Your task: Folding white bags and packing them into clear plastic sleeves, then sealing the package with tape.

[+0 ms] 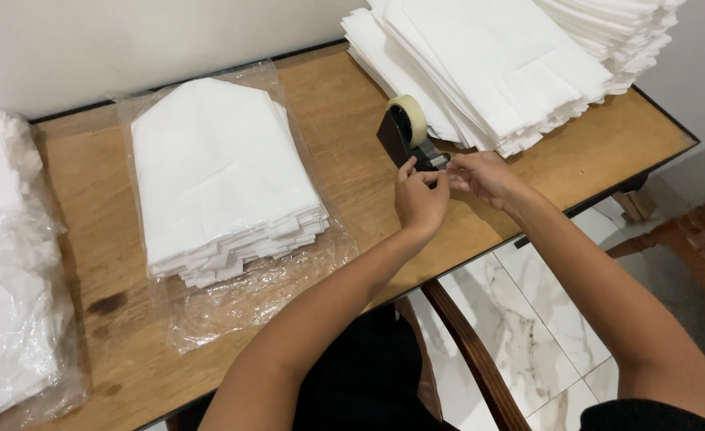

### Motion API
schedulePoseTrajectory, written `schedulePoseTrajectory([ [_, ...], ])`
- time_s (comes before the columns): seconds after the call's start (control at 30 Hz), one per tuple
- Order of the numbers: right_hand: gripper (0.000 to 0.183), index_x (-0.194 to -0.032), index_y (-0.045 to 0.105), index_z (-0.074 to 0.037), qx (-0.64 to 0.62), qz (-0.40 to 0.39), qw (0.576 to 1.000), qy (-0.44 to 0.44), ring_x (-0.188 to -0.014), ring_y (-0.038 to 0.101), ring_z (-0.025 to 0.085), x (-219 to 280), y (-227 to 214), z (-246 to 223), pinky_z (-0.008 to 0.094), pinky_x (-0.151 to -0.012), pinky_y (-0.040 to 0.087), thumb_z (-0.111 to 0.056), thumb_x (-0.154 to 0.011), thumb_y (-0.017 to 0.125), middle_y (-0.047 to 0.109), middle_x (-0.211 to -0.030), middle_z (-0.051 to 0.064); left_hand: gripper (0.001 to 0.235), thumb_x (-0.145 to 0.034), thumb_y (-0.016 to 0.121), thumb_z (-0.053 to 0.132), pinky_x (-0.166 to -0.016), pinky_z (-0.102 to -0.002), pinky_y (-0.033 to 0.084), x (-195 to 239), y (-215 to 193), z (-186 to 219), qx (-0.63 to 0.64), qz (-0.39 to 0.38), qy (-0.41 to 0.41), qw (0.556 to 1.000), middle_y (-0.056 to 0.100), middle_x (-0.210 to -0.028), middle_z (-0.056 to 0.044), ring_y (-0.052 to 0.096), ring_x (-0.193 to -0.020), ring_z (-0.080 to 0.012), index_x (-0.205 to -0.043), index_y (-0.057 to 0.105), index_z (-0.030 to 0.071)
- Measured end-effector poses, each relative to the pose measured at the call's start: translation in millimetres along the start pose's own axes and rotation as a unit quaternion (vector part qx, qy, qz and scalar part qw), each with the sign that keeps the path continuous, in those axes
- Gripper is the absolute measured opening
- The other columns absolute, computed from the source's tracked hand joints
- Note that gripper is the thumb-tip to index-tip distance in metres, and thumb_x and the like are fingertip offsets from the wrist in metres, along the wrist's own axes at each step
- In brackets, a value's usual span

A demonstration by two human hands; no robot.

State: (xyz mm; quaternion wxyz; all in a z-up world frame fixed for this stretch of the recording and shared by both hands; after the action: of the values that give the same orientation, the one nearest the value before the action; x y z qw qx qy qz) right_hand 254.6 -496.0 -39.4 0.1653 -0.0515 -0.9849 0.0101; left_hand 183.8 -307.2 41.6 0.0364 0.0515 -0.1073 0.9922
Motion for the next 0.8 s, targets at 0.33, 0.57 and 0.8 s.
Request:
schedulePoseTrajectory([
  [0.33,0.022,-0.097,0.068,0.009,0.095,0.012,0.995,-0.030,-0.089,0.071,0.029,51.9,27.6,-33.1,0.043,-0.084,0.059,-0.012,-0.088,0.068,0.067,-0.091,0.019,0.027,-0.091,0.062,0.027,-0.118,-0.046,0.031,-24.0,16.1,-35.0,-0.008,0.041,-0.003,0.999,0.023,-0.157,-0.020,0.035,-0.144,-0.0401,-0.106,0.073,0.008],
  [0.57,0.029,-0.099,0.068,0.004,0.030,0.001,0.999,-0.029,-0.089,0.070,0.027,18.2,14.1,0.6,0.042,-0.083,0.060,-0.024,-0.092,0.070,0.067,-0.092,0.014,0.037,-0.092,0.060,0.041,-0.120,-0.047,0.023,-16.7,18.6,-31.3,0.026,0.032,-0.063,0.997,0.025,-0.157,-0.018,0.027,-0.147,-0.0388,-0.107,0.072,0.009],
  [0.8,0.027,-0.093,0.062,-0.002,-0.066,-0.015,0.998,-0.016,-0.091,0.070,0.027,53.6,35.7,-16.7,0.040,-0.078,0.060,-0.027,-0.094,0.072,0.067,-0.093,0.011,0.038,-0.098,0.055,0.041,-0.120,-0.045,0.023,-34.7,33.3,-53.3,0.083,0.052,-0.072,0.993,0.023,-0.156,-0.016,0.025,-0.147,-0.0362,-0.105,0.067,0.006],
])
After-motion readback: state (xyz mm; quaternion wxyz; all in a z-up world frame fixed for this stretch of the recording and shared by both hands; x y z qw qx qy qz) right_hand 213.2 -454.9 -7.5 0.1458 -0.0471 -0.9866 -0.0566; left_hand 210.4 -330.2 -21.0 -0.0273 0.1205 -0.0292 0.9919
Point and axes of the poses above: each hand's wrist, its own x-axis away from the middle knuckle, its own y-axis out of the palm, z = x × y, the point moved 8 cm from there along -x, towards the middle knuckle
